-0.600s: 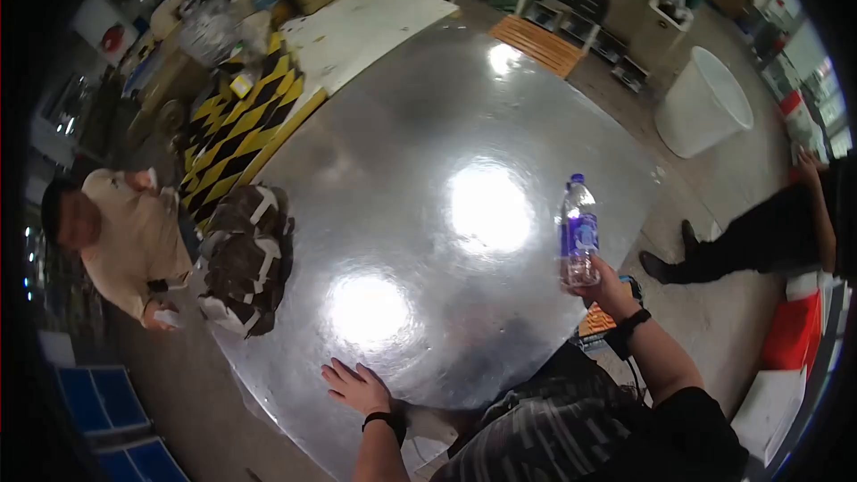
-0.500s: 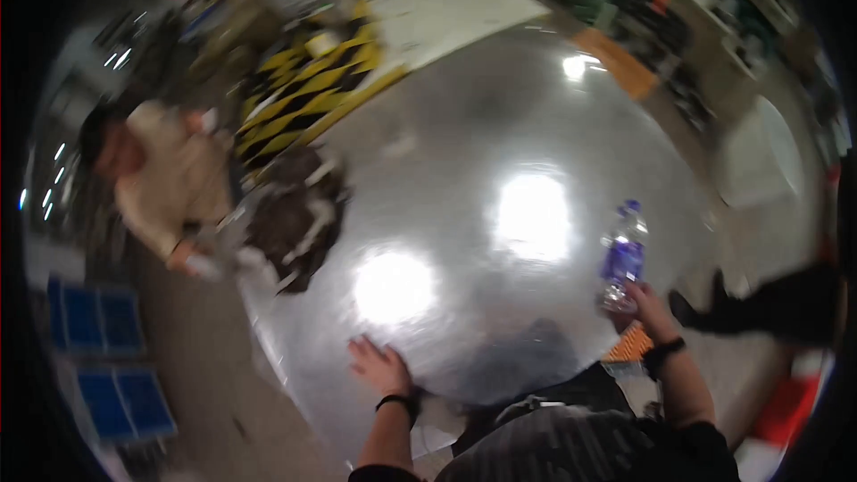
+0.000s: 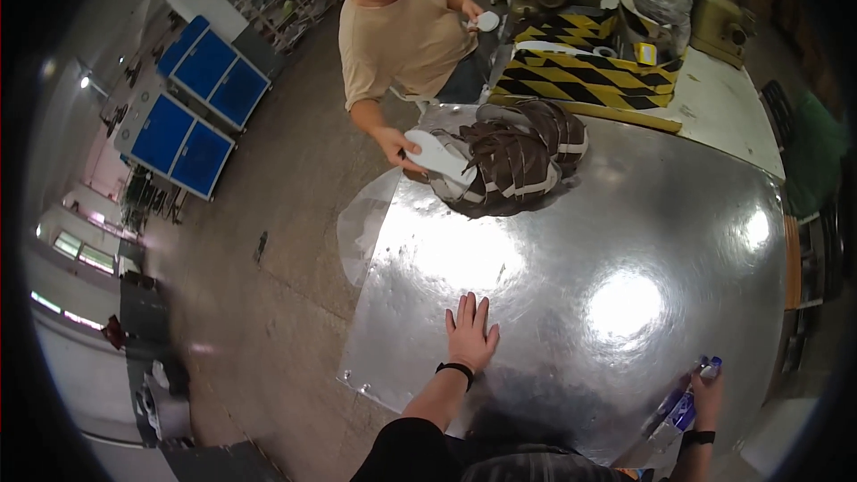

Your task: Inspecting, labeling, and sorting shoe insoles and uppers at a manufacturing station.

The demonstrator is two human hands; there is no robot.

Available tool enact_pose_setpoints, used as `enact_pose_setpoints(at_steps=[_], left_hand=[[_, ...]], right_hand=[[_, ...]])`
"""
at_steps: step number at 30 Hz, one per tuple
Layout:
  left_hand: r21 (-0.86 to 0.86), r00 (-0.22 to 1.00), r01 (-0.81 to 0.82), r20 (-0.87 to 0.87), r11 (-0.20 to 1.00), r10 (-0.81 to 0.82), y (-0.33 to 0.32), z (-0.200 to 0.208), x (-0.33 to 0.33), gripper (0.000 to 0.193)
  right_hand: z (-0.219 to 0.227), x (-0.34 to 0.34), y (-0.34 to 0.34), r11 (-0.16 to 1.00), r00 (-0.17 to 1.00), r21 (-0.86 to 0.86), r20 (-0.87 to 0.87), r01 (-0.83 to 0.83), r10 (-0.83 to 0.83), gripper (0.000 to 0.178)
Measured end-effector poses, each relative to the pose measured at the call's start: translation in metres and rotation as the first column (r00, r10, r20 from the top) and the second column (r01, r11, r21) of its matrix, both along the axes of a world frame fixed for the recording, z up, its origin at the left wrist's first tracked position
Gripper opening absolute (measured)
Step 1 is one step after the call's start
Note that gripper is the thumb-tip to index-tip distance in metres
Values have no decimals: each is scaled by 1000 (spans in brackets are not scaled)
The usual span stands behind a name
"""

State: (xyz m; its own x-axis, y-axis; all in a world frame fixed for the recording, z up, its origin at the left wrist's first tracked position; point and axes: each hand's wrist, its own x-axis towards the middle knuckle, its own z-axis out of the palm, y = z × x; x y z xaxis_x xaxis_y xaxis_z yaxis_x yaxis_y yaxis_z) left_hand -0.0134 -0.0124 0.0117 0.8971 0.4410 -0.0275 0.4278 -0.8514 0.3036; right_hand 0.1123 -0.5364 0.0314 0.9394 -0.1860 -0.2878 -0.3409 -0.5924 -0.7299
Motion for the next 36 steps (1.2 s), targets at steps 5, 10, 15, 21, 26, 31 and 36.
enact_pose_setpoints(at_steps=[5,10,15,21,26,31,36], left_hand=[[4,1000,2,9,1000,-2,-4,3,3,58],[-15,1000,10,-21,1000,-11,-1,1,6,58],[-15,1000,4,9,1000,-4,0,-1,2,59],[-37,1000,8,25,999,-7,0,0,5,58],[-60,1000,3,9,998,-3,1,2,4,59],[-28,1000,9,10,1000,-9,3,-1,3,59],[-11,1000,7,3,1000,-7,4,0,0,60]], right_hand=[[24,58,38,977,948,-86,239,-196,212,62],[85,165,95,970,876,65,446,-236,183,46],[95,259,173,955,740,148,666,-257,96,47],[78,350,222,961,611,181,792,-207,-18,57],[59,375,245,987,569,0,817,-162,93,54],[55,372,239,975,699,49,706,-216,119,63],[31,303,215,950,810,164,572,-266,128,66]])
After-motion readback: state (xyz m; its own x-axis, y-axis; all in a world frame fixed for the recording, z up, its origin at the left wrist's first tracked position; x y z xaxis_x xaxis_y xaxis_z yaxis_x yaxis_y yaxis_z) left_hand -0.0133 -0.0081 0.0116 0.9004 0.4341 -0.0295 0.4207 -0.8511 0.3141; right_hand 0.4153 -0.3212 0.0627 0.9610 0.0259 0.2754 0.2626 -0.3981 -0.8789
